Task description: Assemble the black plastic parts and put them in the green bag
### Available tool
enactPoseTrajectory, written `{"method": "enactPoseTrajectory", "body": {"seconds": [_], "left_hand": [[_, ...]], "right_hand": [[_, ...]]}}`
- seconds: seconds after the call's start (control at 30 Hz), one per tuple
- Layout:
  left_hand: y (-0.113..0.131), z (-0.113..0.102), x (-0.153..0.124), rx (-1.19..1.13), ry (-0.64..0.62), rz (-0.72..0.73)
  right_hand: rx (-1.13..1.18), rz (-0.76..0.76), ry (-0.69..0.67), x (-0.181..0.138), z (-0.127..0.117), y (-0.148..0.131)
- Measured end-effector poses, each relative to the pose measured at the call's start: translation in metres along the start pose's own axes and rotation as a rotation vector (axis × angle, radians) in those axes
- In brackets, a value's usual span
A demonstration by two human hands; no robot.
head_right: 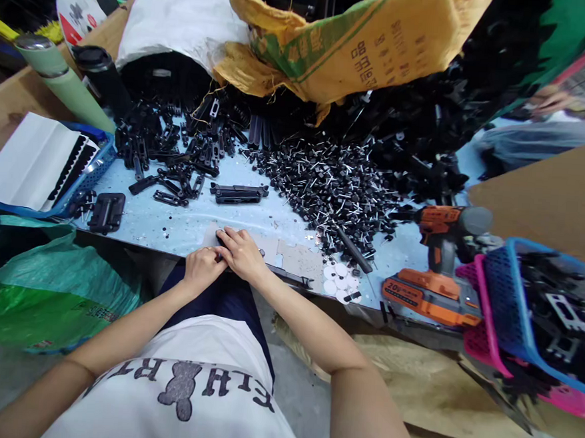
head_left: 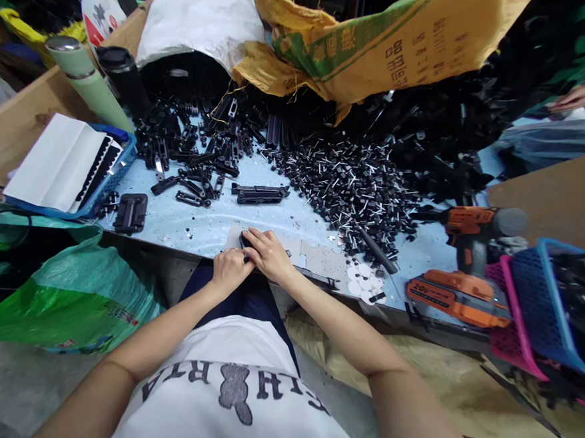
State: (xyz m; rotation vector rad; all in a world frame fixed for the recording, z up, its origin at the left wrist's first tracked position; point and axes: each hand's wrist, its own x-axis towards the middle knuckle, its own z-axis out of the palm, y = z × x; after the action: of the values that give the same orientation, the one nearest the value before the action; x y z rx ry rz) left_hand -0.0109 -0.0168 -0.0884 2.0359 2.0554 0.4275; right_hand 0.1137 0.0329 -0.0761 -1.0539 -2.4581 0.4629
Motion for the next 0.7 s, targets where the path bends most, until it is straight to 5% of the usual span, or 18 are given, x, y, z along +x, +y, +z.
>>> {"method": "enactPoseTrajectory", "body": {"seconds": [0.17, 0.27, 0.4, 0.53, 0.7], "left_hand": [[-0.002, -0.004, -0.003, 0.026, -0.036, 0.056], [-0.004, -0.012, 0.003, 0.018, 0.009, 0.312], [0.008, -0.02, 0.03, -0.06, -0.066, 0.711], [0.02, -0.03, 0.055, -0.19, -0.123, 0.732], [0.014, -0.061, 0.038, -0.238, -0.096, 0.777]], "right_hand": [[-0.076, -0.06, 0.058, -0.007, -0.004, -0.006], [-0.166, -0.148, 0.116, -0.038, -0.021, 0.01], [-0.455, 0.056, 0.163, -0.089, -0.047, 0.053], [-0.555, 0.043, 0.113, -0.101, -0.07, 0.074], [-0.218, -0.175, 0.05, -0.081, -0.115, 0.036]]}}
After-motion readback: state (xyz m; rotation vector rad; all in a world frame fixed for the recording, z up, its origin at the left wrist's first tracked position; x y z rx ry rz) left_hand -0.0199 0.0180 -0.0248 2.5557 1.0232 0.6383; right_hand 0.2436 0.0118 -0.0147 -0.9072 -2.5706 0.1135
